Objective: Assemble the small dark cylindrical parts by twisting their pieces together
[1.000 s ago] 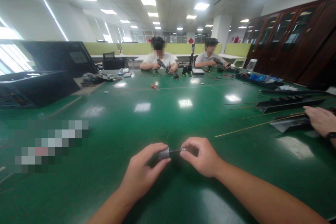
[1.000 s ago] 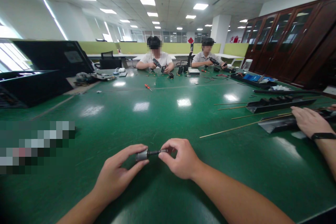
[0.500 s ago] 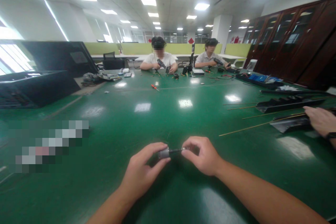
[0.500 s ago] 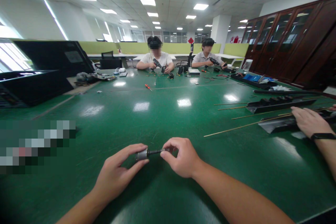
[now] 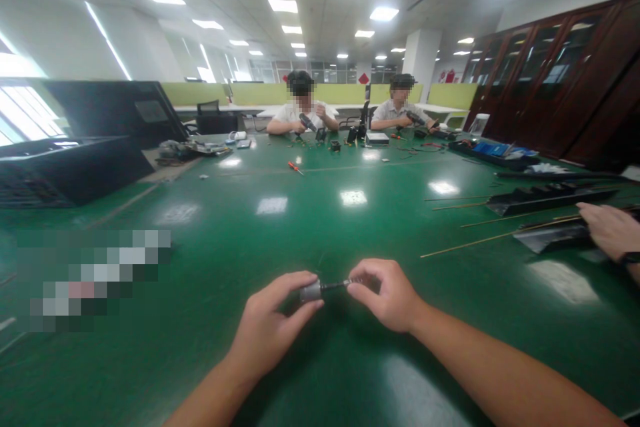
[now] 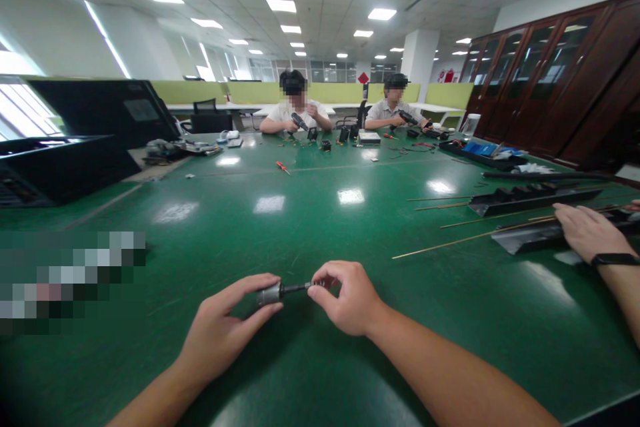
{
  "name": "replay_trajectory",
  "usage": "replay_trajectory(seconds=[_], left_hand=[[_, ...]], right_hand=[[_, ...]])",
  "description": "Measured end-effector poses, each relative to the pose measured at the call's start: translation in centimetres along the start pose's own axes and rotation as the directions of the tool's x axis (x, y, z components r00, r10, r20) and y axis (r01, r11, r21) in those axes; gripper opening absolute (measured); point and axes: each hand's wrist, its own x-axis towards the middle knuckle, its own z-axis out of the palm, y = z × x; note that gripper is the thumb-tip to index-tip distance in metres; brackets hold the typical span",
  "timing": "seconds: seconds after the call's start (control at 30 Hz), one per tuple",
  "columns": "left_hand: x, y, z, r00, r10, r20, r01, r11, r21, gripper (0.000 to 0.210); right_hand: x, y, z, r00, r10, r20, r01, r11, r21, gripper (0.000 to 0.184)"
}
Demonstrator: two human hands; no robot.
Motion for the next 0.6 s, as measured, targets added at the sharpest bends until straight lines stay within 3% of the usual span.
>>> replay_trajectory(seconds=[0.2, 0.3, 0.4, 0.5, 0.6], left_hand=[[0.2, 0.1, -0.5, 0.999, -0.024, 0.027, 0.023, 1.000, 0.021, 0.024], [0.1, -0.3, -0.5, 0.995, -0.056, 0.083, 0.052, 0.997, 0.054, 0.032], [0.5, -0.8, -0.4, 0.990, -0.095, 0.108, 0.089, 0.994, 0.063, 0.035], [1.0, -1.3, -0.9, 0.969, -0.240, 0.059, 0.240, 0.971, -0.009, 0.033], [0.9, -2.7, -2.8, 0.911, -0.409, 0.059, 0.411, 0.881, -0.235, 0.043]], right_hand=[[0.0, 0.3, 0.1, 1.000, 0.024, 0.008, -0.025, 0.999, 0.045, 0.010], [0.0, 0.7, 0.4, 0.994, 0.074, 0.080, -0.093, 0.959, 0.267, 0.016], [0.1, 1.1, 0.6, 0.984, 0.107, 0.144, -0.168, 0.832, 0.528, 0.028], [0.3, 1.4, 0.6, 0.983, 0.134, 0.122, -0.182, 0.751, 0.635, 0.035], [0.6, 1.5, 0.5, 0.982, 0.148, 0.118, -0.189, 0.719, 0.669, 0.037]])
